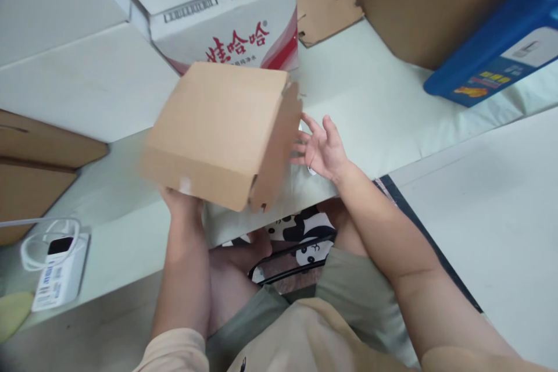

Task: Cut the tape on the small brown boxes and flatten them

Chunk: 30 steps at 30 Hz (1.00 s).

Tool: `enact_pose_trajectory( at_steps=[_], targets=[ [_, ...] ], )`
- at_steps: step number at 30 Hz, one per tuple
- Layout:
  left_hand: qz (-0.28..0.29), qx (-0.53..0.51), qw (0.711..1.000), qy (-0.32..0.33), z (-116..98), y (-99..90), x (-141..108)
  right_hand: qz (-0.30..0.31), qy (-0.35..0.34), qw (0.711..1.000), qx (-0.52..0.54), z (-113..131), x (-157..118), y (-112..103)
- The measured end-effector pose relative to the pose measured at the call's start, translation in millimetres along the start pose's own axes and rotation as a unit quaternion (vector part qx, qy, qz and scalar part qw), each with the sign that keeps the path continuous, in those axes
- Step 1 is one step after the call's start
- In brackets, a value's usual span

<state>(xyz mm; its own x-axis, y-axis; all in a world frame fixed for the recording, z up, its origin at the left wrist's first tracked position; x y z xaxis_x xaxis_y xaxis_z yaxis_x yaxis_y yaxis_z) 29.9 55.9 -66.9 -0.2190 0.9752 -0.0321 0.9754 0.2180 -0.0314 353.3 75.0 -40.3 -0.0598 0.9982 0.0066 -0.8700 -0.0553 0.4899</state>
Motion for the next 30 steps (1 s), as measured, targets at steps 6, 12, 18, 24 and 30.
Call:
enact_pose_trajectory(
  at_steps=[6,12,18,24,30],
  targets=[
    [-0.076,0.143,0.982,0.099,8,-3.7,1,-0.011,-0.039,0.999,-0.036,-1,-4,6],
    [-0.003,0.141,0.988,0.063,-2,-6.4,0,-0.061,-0.04,0.993,-0.09,-8,-3,-21],
    [-0.051,-0.116,0.991,0.032,-14,-7.0,1,-0.096,-0.002,0.991,-0.096,-8,-5,-25],
    [-0.107,-0.201,0.974,-0.022,-12,-8.7,4,-0.177,-0.049,0.98,-0.082,17,-26,-20],
    [-0.065,-0.228,0.97,-0.052,-18,-1.6,-5,-0.276,-0.179,0.93,-0.161,77,-72,-66]
  ],
)
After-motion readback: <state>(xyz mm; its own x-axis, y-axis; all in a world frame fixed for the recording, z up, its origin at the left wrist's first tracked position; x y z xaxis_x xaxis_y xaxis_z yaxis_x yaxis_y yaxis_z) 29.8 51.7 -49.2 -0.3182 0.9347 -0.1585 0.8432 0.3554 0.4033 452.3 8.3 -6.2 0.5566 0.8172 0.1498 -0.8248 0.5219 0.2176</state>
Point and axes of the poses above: each hand's wrist, its own x-axis towards the middle knuckle, its own y-axis out of the palm, z = x × y, the point moved 1 cm from there along x, towards the middle knuckle, and after that the axes turned 13 degrees about -y, right-handed, at the moved point
